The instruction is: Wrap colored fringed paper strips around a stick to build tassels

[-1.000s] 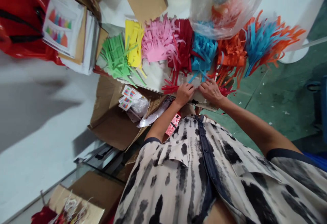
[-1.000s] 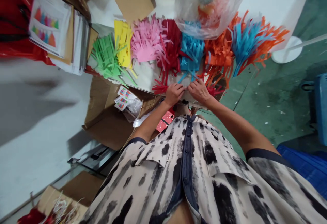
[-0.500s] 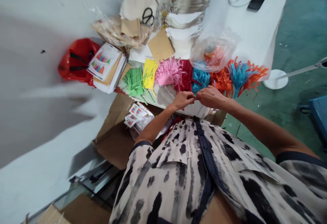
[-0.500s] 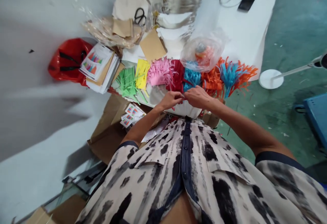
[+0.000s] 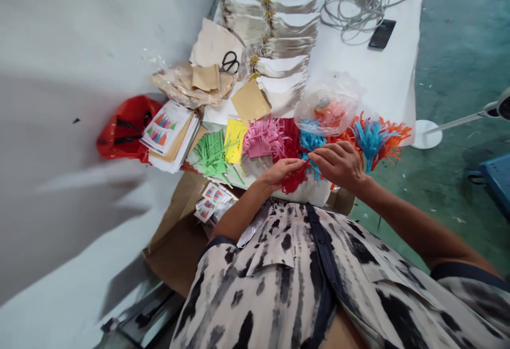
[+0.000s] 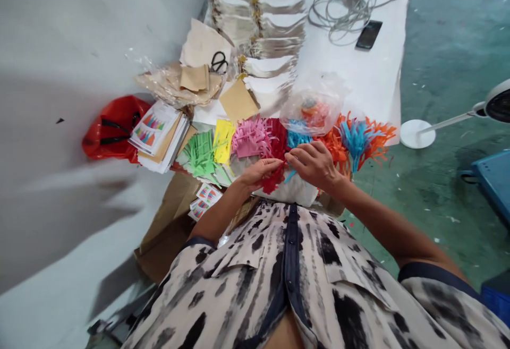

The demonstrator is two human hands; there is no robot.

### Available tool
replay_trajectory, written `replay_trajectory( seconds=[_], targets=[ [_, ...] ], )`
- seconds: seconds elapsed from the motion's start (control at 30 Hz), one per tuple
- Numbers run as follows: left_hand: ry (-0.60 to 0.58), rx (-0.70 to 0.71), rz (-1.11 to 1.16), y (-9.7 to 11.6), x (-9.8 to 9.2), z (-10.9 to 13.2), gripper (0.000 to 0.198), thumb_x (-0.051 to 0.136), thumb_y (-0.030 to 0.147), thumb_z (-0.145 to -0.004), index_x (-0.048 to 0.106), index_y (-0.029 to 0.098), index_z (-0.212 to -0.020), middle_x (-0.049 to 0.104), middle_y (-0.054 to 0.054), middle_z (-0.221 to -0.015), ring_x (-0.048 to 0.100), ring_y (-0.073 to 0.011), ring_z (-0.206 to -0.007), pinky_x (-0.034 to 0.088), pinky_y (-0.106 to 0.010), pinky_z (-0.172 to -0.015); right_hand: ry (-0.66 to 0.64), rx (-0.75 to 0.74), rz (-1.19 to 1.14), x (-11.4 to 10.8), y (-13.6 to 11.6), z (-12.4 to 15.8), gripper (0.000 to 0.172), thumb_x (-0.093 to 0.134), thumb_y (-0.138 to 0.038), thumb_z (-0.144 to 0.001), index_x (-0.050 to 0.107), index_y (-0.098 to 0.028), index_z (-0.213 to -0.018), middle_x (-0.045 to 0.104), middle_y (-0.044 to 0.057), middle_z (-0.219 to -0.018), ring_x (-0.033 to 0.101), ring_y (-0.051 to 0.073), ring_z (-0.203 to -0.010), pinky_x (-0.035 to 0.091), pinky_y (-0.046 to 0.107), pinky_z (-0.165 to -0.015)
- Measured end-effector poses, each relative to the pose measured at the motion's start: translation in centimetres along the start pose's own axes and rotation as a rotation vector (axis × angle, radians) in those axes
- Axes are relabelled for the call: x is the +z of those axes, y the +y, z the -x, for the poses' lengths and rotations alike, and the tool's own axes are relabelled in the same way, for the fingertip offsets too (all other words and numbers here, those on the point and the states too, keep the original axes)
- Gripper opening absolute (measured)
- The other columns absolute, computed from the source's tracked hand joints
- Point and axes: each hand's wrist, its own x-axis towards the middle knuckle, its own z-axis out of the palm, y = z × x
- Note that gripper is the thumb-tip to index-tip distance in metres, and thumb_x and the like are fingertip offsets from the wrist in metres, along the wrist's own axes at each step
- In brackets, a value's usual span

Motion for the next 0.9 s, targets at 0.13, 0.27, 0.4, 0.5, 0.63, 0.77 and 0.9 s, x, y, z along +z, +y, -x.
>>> replay_trajectory(
  seconds=[0.13, 0.27, 0.4, 0.5, 0.63, 0.77, 0.9],
  targets=[
    [-0.041, -0.079, 0.175, -0.3, 0.4, -0.1, 0.034, 0.096, 0.042, -0.088, 0.078, 0.014, -0.096, 0.077, -0.002, -0.078, 0.077, -0.016, -0.067, 0.065, -0.031, -0.078, 0.19, -0.032, 0.019, 1.1, 0.1, 0.3, 0.021, 0.063, -0.023, -0.111, 0.079, -0.033, -0.12, 0.086, -0.001, -0.113, 0.074, 0.019, -0.109, 0.044, 0.042, -0.094],
    [-0.089, -0.074, 0.289, -0.8, 0.7, -0.5, 0.045, 0.103, 0.044, -0.077, 0.077, 0.014, -0.096, 0.079, -0.003, -0.083, 0.078, -0.018, -0.077, 0.069, -0.041, -0.093, 0.394, -0.121, 0.063, 1.5, 0.1, -0.2, 0.017, 0.072, -0.019, -0.107, 0.079, -0.029, -0.118, 0.087, -0.002, -0.107, 0.077, 0.017, -0.102, 0.047, 0.038, -0.092],
    [0.052, 0.129, 0.142, -1.4, 0.4, -1.2, 0.057, 0.11, 0.051, -0.062, 0.078, 0.015, -0.092, 0.079, -0.001, -0.083, 0.077, -0.0162, -0.076, 0.065, -0.032, -0.083, 0.353, 0.018, -0.046, 1.7, 0.1, -1.1, 0.014, 0.072, -0.021, -0.107, 0.083, -0.03, -0.109, 0.088, -0.002, -0.101, 0.078, 0.017, -0.094, 0.049, 0.038, -0.09],
    [0.191, 0.32, -0.057, -1.7, 0.1, -1.8, 0.052, 0.104, 0.058, -0.07, 0.081, 0.017, -0.092, 0.077, 0.0, -0.08, 0.073, -0.0133, -0.074, 0.057, -0.024, -0.074, 0.282, 0.289, -0.319, 1.9, -0.4, -1.7, 0.016, 0.073, -0.031, -0.106, 0.084, -0.028, -0.097, 0.086, 0.001, -0.092, 0.077, 0.02, -0.085, 0.051, 0.039, -0.086],
    [0.295, 0.558, -0.193, -1.7, 0.3, -2.4, 0.042, 0.1, 0.056, -0.075, 0.084, 0.019, -0.085, 0.078, -0.002, -0.092, 0.071, -0.0131, -0.085, 0.056, -0.024, -0.081, 0.196, 0.631, -0.806, 2.1, -1.3, -2.3, 0.024, 0.078, -0.044, -0.098, 0.083, -0.023, -0.088, 0.081, 0.002, -0.08, 0.07, 0.018, -0.071, 0.051, 0.033, -0.071],
    [0.289, 0.57, -0.161, -1.7, 0.3, -2.9, 0.041, 0.102, 0.056, -0.074, 0.086, 0.02, -0.084, 0.082, -0.005, -0.104, 0.075, -0.0168, -0.098, 0.059, -0.028, -0.091, 0.15, 0.805, -1.075, 2.4, -1.7, -2.9, 0.031, 0.083, -0.051, -0.086, 0.08, -0.021, -0.078, 0.076, 0.001, -0.074, 0.063, 0.016, -0.066, 0.048, 0.03, -0.065],
    [0.313, 0.493, -0.134, -1.8, 0.1, -3.1, 0.045, 0.104, 0.057, -0.069, 0.087, 0.019, -0.086, 0.08, -0.001, -0.082, 0.072, -0.0143, -0.078, 0.058, -0.027, -0.081, 0.094, 0.811, -1.165, 2.3, -1.1, -3.2, 0.03, 0.082, -0.051, -0.085, 0.083, -0.021, -0.083, 0.08, 0.003, -0.081, 0.068, 0.018, -0.074, 0.052, 0.031, -0.071]
  ],
)
